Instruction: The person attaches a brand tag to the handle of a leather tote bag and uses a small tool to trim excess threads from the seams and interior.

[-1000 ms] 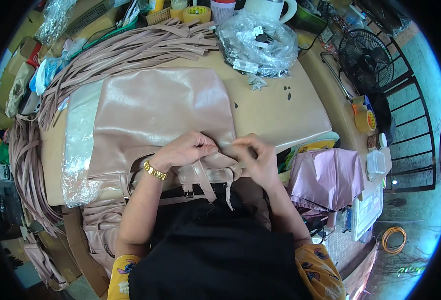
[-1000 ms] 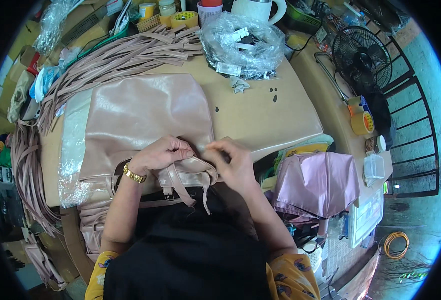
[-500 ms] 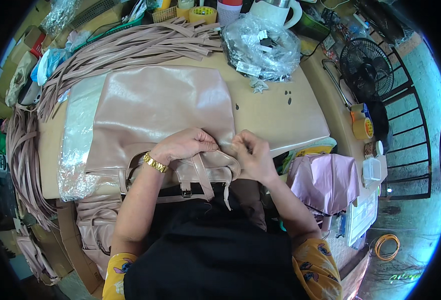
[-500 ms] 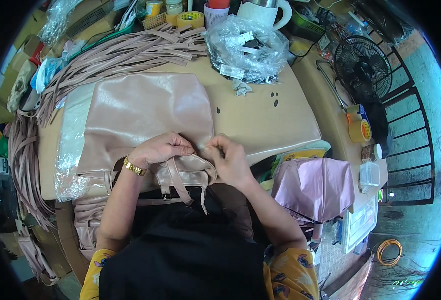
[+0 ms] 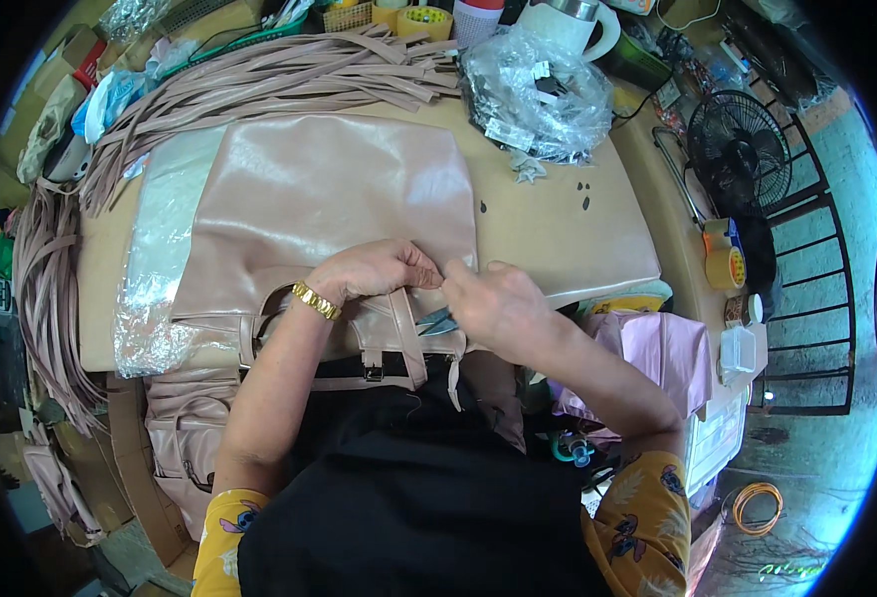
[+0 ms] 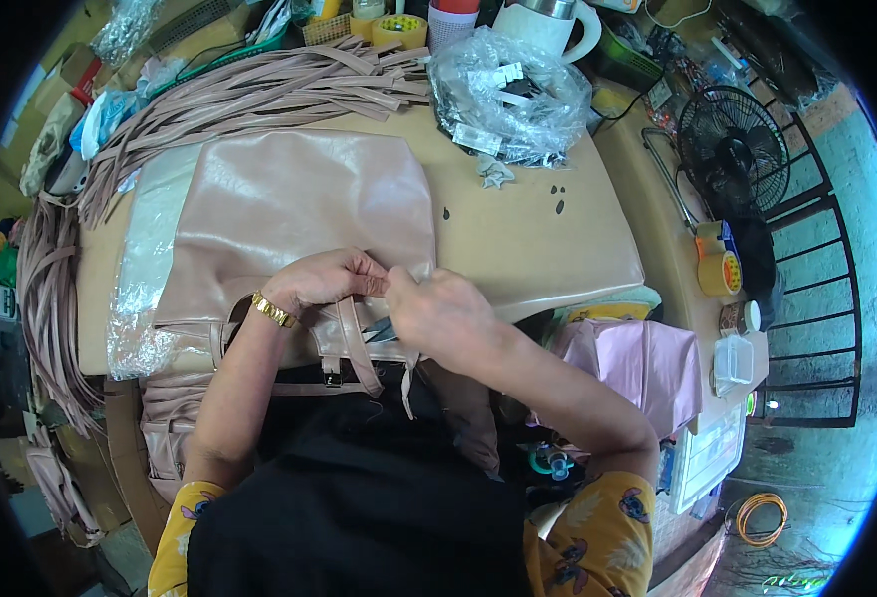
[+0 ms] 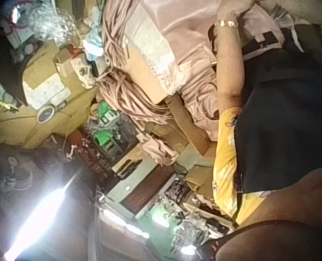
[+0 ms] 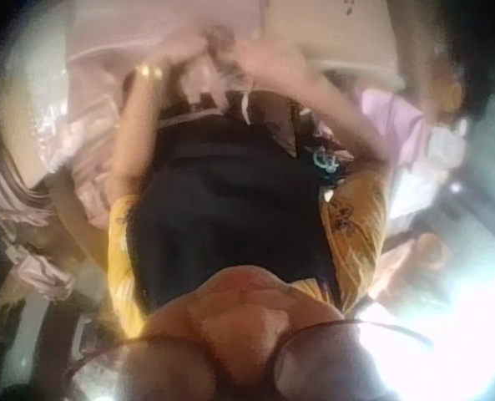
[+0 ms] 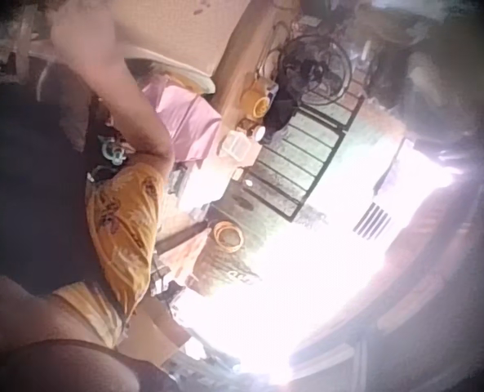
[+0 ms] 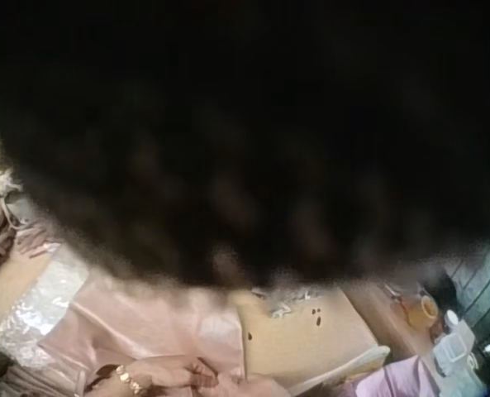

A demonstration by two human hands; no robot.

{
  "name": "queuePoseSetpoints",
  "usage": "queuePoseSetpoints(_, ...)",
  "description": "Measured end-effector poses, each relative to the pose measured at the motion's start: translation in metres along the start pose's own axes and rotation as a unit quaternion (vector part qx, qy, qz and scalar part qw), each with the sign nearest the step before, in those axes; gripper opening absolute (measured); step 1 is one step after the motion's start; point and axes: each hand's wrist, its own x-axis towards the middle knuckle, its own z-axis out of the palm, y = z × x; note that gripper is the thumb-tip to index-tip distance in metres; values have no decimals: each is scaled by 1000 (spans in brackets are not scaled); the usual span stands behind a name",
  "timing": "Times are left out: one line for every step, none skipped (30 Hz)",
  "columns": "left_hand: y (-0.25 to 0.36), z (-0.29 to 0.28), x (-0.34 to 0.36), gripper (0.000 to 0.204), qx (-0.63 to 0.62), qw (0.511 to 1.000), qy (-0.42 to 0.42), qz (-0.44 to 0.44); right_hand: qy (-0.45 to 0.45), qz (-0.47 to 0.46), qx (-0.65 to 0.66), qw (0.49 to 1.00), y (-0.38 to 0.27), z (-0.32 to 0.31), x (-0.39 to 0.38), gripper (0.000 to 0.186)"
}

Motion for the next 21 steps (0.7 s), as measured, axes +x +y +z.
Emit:
queuePoseSetpoints(1,1,-2,23,-4,1000,0,2,40,8,63,997,7,-1,-1,12)
queuePoseSetpoints(3,2,-2,24,-7,1000,0,5,75,56,142,985,14,-6,-3,14)
queuePoseSetpoints(1,2,-3,24,-10,1000,-3,13,109,100,222,964,21,-12,-5,17)
queuePoseSetpoints(-1,2,-3,24,-13,1000,-6,22,142,144,300,932,27,-16,-7,19)
queuePoseSetpoints(-2,1,-3,25,-15,999,-9,31,113,173,300,931,32,-20,-13,22)
queuePoseSetpoints(-3,1,-2,25,-16,999,-12,32,85,205,300,928,35,-24,-21,25)
queuePoseSetpoints(-3,1,-1,25,-17,999,-14,34,57,236,299,923,35,-26,-26,29)
queuePoseSetpoints(-4,0,0,25,-19,999,-17,35,81,205,290,931,29,-24,-26,28)
queuePoseSetpoints(-4,-1,1,25,-9,999,-22,33,107,175,282,937,19,-21,-25,28)
queuePoseSetpoints(-4,-2,2,25,1,999,-27,32,132,144,274,942,13,-19,-24,27)
queuePoseSetpoints(-4,-3,3,25,10,999,-32,30,108,133,242,955,12,-18,-24,27)
queuePoseSetpoints(-3,-2,2,25,1,999,-31,30,83,122,210,967,12,-18,-25,28)
queuePoseSetpoints(0,-1,-1,25,-9,999,-30,30,57,110,178,976,11,-18,-26,28)
queuePoseSetpoints(1,0,-3,25,-19,999,-27,30,37,104,180,977,13,-17,-26,28)
queuePoseSetpoints(0,0,-4,26,-22,999,-23,23,18,99,182,978,16,-15,-26,29)
queuePoseSetpoints(-3,-2,-5,26,-26,999,-17,17,-1,91,185,978,18,-14,-26,29)
queuePoseSetpoints(-5,-3,-7,27,-30,999,-10,10,27,130,240,962,18,-11,-27,29)
queuePoseSetpoints(-7,-2,-13,27,-90,991,64,76,57,166,296,939,17,-6,-25,29)
queuePoseSetpoints(-10,3,-22,27,-148,969,138,142,86,200,352,910,15,-4,-22,29)
queuePoseSetpoints(-14,7,-31,27,-202,933,212,207,91,222,367,899,10,-4,-20,30)
queuePoseSetpoints(-17,7,-44,27,-241,888,306,242,97,244,383,886,1,-6,-18,31)
